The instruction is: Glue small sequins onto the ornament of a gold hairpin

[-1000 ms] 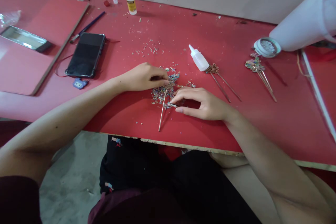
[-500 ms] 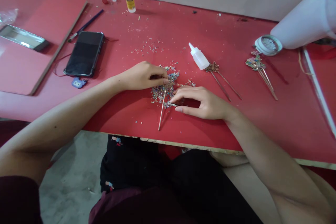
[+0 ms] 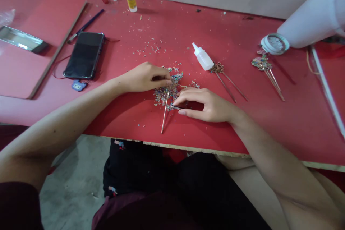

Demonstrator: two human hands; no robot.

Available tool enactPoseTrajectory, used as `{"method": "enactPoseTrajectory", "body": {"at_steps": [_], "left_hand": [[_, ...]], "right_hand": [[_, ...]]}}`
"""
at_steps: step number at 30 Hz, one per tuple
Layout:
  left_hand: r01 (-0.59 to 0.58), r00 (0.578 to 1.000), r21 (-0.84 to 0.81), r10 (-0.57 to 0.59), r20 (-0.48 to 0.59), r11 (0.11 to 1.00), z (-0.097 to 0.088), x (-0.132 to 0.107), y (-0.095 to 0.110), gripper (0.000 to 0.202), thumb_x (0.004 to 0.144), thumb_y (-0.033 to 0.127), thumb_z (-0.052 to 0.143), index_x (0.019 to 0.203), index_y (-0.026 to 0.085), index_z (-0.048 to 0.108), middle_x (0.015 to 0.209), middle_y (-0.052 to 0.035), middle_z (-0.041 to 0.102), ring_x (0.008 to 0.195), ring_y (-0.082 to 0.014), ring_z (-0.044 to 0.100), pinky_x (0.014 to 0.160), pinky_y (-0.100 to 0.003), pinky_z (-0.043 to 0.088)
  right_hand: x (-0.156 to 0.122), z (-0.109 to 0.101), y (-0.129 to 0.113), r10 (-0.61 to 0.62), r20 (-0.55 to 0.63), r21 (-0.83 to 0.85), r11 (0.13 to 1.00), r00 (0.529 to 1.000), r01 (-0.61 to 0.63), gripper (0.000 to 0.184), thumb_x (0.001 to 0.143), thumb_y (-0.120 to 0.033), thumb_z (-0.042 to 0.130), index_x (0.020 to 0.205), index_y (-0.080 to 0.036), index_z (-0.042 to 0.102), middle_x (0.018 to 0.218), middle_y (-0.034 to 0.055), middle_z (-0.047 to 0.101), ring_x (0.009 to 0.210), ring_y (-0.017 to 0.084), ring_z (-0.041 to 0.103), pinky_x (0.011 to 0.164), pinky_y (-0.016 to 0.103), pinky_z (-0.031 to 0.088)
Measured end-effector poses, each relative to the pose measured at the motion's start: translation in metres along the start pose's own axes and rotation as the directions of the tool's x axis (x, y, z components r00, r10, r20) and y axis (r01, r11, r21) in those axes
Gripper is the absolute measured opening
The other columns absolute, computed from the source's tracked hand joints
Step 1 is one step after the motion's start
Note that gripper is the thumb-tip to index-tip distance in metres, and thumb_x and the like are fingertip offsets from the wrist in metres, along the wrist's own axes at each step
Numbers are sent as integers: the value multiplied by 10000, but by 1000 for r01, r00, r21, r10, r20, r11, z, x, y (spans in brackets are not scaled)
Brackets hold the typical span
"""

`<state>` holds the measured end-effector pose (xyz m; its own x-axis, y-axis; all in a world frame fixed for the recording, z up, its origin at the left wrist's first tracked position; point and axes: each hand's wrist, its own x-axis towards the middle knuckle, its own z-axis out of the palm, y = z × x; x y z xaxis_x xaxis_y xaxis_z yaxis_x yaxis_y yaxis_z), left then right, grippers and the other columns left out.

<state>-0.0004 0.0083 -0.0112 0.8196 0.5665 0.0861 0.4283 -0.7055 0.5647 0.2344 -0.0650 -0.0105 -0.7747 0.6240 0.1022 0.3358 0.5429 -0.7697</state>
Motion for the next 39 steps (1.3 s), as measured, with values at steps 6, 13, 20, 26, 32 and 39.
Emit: {"method": "enactPoseTrajectory", "body": {"at_steps": [6,13,20,26,32,39], "left_hand": [[-4,1000,9,4,0,1000,1,0,0,257,899,355,506,918,170,683,808,-16,699,642,-93,574,639,-205,389],[5,1000,8,-5,-5,1000,0,0,1,262,897,370,507,914,175,681,776,-14,691,604,-88,545,607,-208,375],[4,1000,9,-4,0,1000,1,1,0,265,898,370,507,926,173,682,796,-21,692,622,-89,554,623,-211,380],[12,1000,-6,-12,-12,1000,2,0,-1,280,891,396,513,911,173,681,804,-24,696,638,-94,560,642,-216,391],[13,1000,-6,-13,-5,1000,1,0,-1,282,893,401,510,921,178,681,814,-21,697,644,-97,566,636,-215,390],[31,1000,10,-31,1,999,2,0,-2,284,896,399,508,930,177,681,803,-17,688,640,-93,559,649,-211,384]], "right_hand": [[1,1,0,14,1,0,1000,1000,-14,199,883,-308,578,1037,-205,651,975,50,678,895,176,593,826,319,465],[1,1,0,23,1,-23,999,1000,-23,201,876,-303,584,1044,-219,655,1010,48,678,931,183,601,877,336,450],[1,1,-1,27,26,-54,998,999,-25,202,891,-318,565,1044,-208,641,979,51,666,928,189,585,858,342,454],[0,2,0,15,-1,-50,999,1000,-15,198,886,-318,571,1039,-218,648,986,46,673,927,191,580,853,351,463],[1,2,-1,10,12,-57,998,1000,-10,199,889,-312,568,1048,-221,648,984,48,671,923,193,585,855,350,458],[1,2,-1,13,15,-65,998,1000,-12,196,886,-307,575,1044,-213,646,988,45,670,927,188,580,873,349,453]]}}
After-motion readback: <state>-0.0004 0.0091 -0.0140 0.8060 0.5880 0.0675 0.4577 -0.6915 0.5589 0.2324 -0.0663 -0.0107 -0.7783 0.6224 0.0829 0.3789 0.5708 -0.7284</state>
